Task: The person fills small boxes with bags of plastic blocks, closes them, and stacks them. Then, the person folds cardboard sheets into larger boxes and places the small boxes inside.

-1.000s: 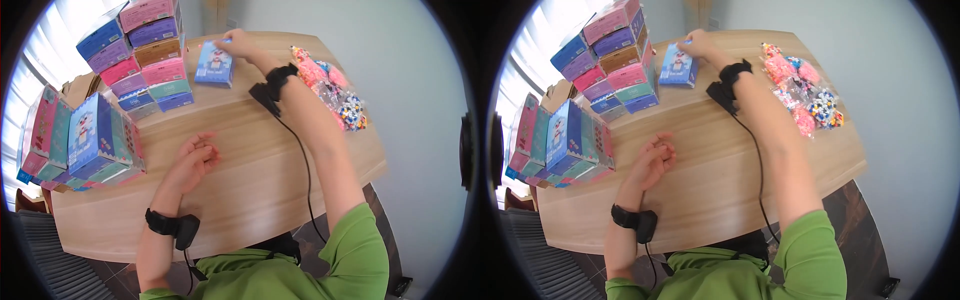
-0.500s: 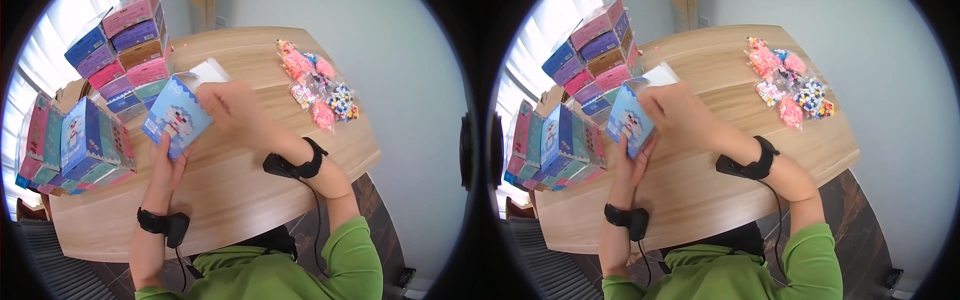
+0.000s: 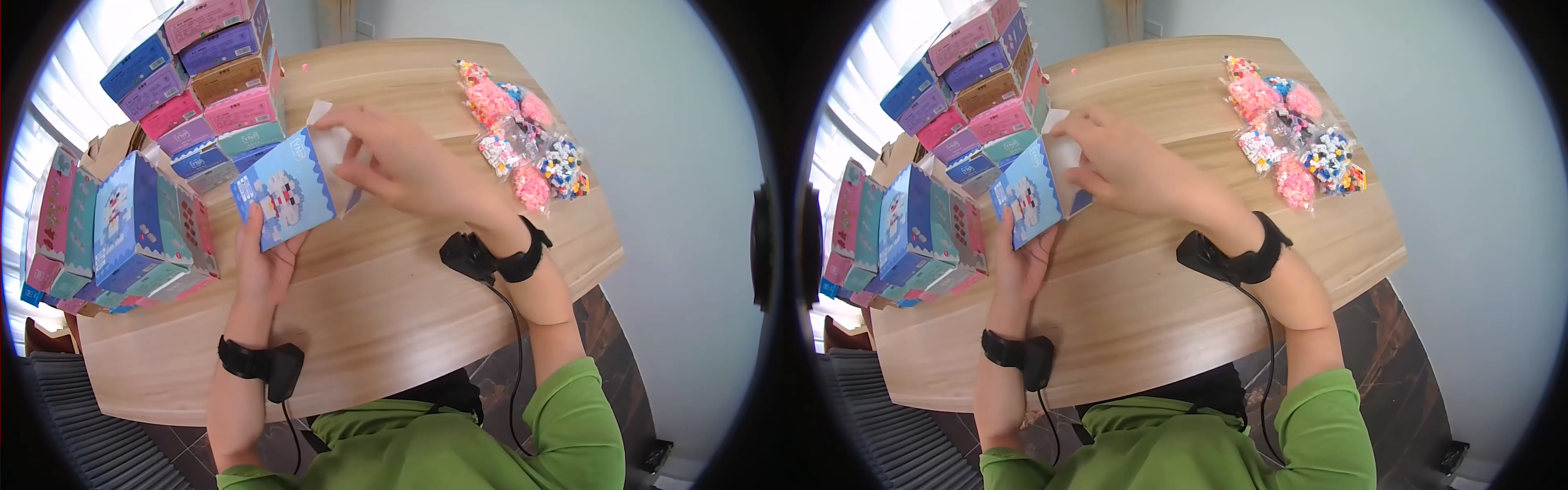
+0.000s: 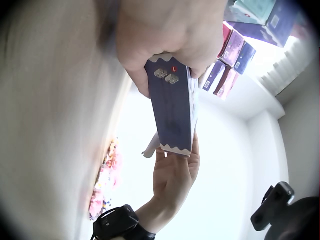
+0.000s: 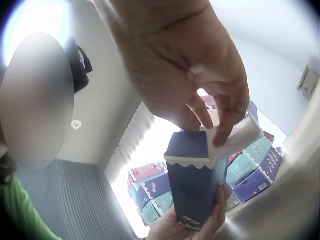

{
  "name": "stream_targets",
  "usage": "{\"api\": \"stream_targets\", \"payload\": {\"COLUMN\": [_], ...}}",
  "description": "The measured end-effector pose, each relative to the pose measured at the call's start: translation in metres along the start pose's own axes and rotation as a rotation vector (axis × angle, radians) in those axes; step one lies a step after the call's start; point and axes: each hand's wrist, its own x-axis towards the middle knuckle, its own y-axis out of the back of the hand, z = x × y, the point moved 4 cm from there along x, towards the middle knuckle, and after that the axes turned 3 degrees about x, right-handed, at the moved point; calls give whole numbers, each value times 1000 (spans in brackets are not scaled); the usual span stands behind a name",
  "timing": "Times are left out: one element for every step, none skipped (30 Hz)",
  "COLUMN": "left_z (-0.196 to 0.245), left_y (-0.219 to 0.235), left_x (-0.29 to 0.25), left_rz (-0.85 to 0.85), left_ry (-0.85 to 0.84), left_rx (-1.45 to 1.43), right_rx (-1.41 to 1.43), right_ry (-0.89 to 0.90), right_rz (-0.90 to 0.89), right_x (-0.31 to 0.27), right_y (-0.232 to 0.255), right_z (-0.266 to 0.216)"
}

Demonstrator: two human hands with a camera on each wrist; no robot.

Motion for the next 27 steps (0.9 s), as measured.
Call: {"api": "stream_targets", "payload": {"left_z": [0, 0, -1, -2, -1, 2, 4, 4, 3, 3, 3, 5, 6, 7, 7, 7, 7, 7, 6, 6, 6, 5, 5, 5, 5, 4, 3], "left_y": [2, 3, 4, 2, 0, -3, -4, -5, -6, -6, -5, -4, -3, -2, 0, 0, 0, 0, 0, 1, 1, 2, -1, -1, -4, -1, 1], "left_x": [0, -1, -2, -3, -3, -3, -3, -3, -2, -1, -1, -1, -1, -1, -1, 0, -1, -1, -1, -1, 0, 1, 2, 2, 1, 1, 1], "left_rz": [-48, -85, -124, -163, -140, -118, -93, -59, -23, 13, 21, 30, 39, 38, 36, 32, 27, 22, 17, 40, 61, 83, -30, -143, -257, -182, -106], "left_ry": [33, 41, 49, 56, 46, 37, 27, 17, 8, -3, -11, -19, -28, -39, -50, -60, -63, -63, -62, -49, -35, -20, -12, -4, 4, 14, 22], "left_rx": [6, -9, -24, -39, -25, -10, 4, -21, -46, -71, -81, -90, -98, -90, -83, -76, -63, -50, -38, -62, -86, -111, -124, -136, -147, -108, -68], "right_rx": [-90, -32, 24, 80, -48, -176, -304, -384, -463, -542, -406, -269, -131, 69, 268, 466, 506, 547, 587, 413, 238, 63, -110, -284, -340, -397, -337], "right_ry": [3, -10, -22, -35, 13, 62, 111, 97, 84, 73, 38, 3, -30, -172, -312, -453, -465, -477, -491, -360, -230, -101, -21, 61, 94, 126, 111], "right_rz": [41, 6, -27, -61, 11, 86, 158, 162, 165, 168, 165, 162, 158, 137, 114, 88, 68, 48, 29, 40, 50, 58, 126, 194, 216, 240, 218], "right_x": [0, -1, -1, -3, -7, -12, -14, -14, -14, -13, -12, -9, -6, -4, -2, -2, -3, -4, -5, -4, -2, -1, -3, -6, -8, -9, -9], "right_y": [-1, -4, -9, -14, -16, -22, -22, -21, -17, -14, -12, -11, -9, -9, -7, -8, -8, -7, -8, -8, -10, -14, -20, -30, -33, -36, -36], "right_z": [-2, -3, -3, -3, -3, -3, -9, -13, -18, -22, -20, -17, -15, -11, -11, -9, -7, -5, -2, -4, -6, -9, -12, -17, -17, -18, -14]}}
